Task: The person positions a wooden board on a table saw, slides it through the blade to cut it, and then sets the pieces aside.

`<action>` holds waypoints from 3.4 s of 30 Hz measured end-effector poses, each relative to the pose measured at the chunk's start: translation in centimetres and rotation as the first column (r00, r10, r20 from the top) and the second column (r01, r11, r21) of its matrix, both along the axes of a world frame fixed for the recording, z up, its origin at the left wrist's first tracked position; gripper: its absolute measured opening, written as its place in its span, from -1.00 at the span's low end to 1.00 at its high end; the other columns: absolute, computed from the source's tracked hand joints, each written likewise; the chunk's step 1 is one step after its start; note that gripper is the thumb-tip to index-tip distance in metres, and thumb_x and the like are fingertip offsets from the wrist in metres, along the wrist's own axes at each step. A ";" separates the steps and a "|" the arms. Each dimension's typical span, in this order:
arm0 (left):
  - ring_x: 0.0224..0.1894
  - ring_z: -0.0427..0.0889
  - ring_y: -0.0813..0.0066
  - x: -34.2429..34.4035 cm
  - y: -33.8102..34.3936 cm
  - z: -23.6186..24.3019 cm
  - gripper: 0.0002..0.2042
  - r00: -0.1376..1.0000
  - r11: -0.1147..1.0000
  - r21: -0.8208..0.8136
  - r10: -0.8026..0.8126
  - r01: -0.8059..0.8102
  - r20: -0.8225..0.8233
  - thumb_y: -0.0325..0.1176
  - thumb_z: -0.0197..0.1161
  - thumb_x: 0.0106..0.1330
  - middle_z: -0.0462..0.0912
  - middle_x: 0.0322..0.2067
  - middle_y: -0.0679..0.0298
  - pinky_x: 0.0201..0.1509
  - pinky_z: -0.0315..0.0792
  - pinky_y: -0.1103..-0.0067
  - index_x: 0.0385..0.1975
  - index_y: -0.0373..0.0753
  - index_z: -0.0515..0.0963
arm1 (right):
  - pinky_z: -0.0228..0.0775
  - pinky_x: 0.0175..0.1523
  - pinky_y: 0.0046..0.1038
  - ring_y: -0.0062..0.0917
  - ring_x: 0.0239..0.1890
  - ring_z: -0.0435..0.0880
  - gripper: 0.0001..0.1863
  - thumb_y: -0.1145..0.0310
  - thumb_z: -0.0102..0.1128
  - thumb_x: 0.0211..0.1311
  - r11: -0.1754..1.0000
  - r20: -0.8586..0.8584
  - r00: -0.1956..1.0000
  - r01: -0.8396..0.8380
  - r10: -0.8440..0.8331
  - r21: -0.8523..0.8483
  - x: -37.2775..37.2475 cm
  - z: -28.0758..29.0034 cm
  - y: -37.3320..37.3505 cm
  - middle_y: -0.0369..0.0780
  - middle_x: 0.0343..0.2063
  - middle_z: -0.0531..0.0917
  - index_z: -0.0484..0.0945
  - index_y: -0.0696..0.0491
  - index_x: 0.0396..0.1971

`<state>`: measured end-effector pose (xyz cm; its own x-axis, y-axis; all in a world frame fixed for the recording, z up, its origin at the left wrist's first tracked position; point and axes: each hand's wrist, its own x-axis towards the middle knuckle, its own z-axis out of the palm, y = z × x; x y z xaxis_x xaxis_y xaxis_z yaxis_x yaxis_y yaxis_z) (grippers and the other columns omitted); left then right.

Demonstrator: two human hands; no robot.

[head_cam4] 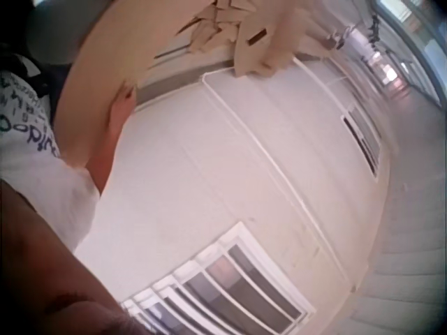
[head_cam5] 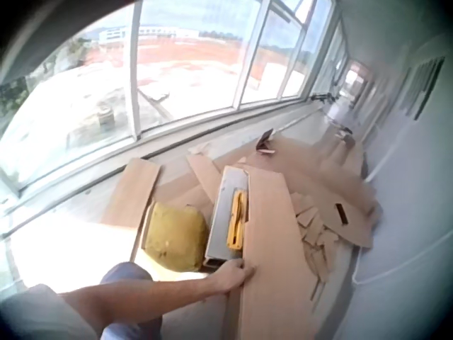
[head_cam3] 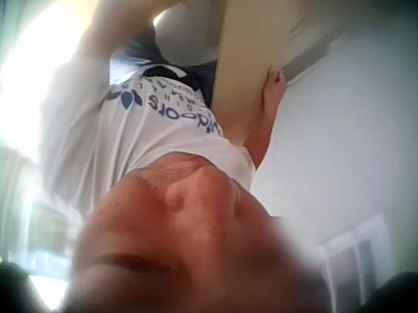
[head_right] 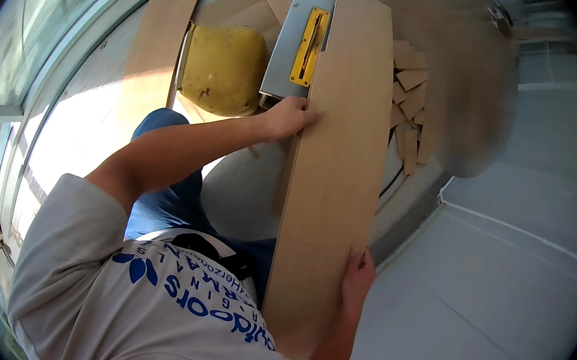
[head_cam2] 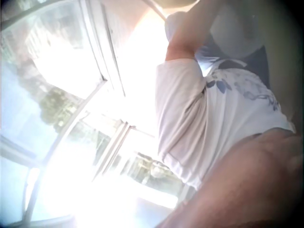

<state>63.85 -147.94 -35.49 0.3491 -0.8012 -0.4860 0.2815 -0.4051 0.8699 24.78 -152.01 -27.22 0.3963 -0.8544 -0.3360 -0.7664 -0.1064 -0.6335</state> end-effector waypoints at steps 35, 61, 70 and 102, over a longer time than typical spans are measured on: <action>-0.19 0.69 0.29 4.1 0.8 -2.9 -0.42 0.978 0.999 -0.006 -0.047 0.050 0.204 0.08 0.18 0.41 0.73 -0.30 0.05 -0.05 0.51 0.39 -0.21 -0.51 0.66 | 0.45 0.01 -0.39 -0.41 -0.18 0.64 -0.54 0.09 0.00 0.54 0.995 -0.068 0.995 -0.079 0.075 -0.063 2.8 -3.7 0.1 -0.07 -0.20 0.71 0.54 0.22 0.06; -0.22 0.73 0.18 4.4 1.1 -3.2 -0.37 0.925 0.988 0.092 -0.152 0.128 0.348 0.13 0.15 0.41 0.73 -0.33 -0.01 -0.08 0.52 0.35 -0.24 -0.52 0.65 | 0.43 0.00 -0.34 -0.33 -0.22 0.62 -0.53 0.07 -0.04 0.56 0.996 -0.102 0.992 -0.080 0.076 -0.038 1.8 -5.8 0.0 -0.04 -0.24 0.69 0.52 0.21 0.05; -0.22 0.73 0.21 4.2 1.4 -3.0 -0.36 0.924 0.983 0.124 -0.172 0.137 0.341 0.15 0.15 0.41 0.73 -0.33 0.01 -0.08 0.53 0.36 -0.24 -0.52 0.65 | 0.45 0.02 -0.35 -0.32 -0.17 0.65 -0.56 0.11 -0.03 0.55 0.997 -0.079 0.994 -0.072 0.070 -0.027 1.8 -5.8 0.2 -0.03 -0.20 0.70 0.53 0.21 0.04; -0.26 0.71 0.28 4.6 0.9 -2.7 -0.39 0.932 0.989 0.103 -0.132 0.103 0.337 0.13 0.15 0.43 0.71 -0.36 0.04 -0.11 0.52 0.40 -0.22 -0.50 0.64 | 0.44 -0.04 -0.36 -0.39 -0.25 0.61 -0.52 0.06 -0.05 0.56 0.997 -0.003 0.999 -0.042 0.042 -0.057 3.4 -4.6 0.5 -0.04 -0.26 0.69 0.54 0.24 -0.03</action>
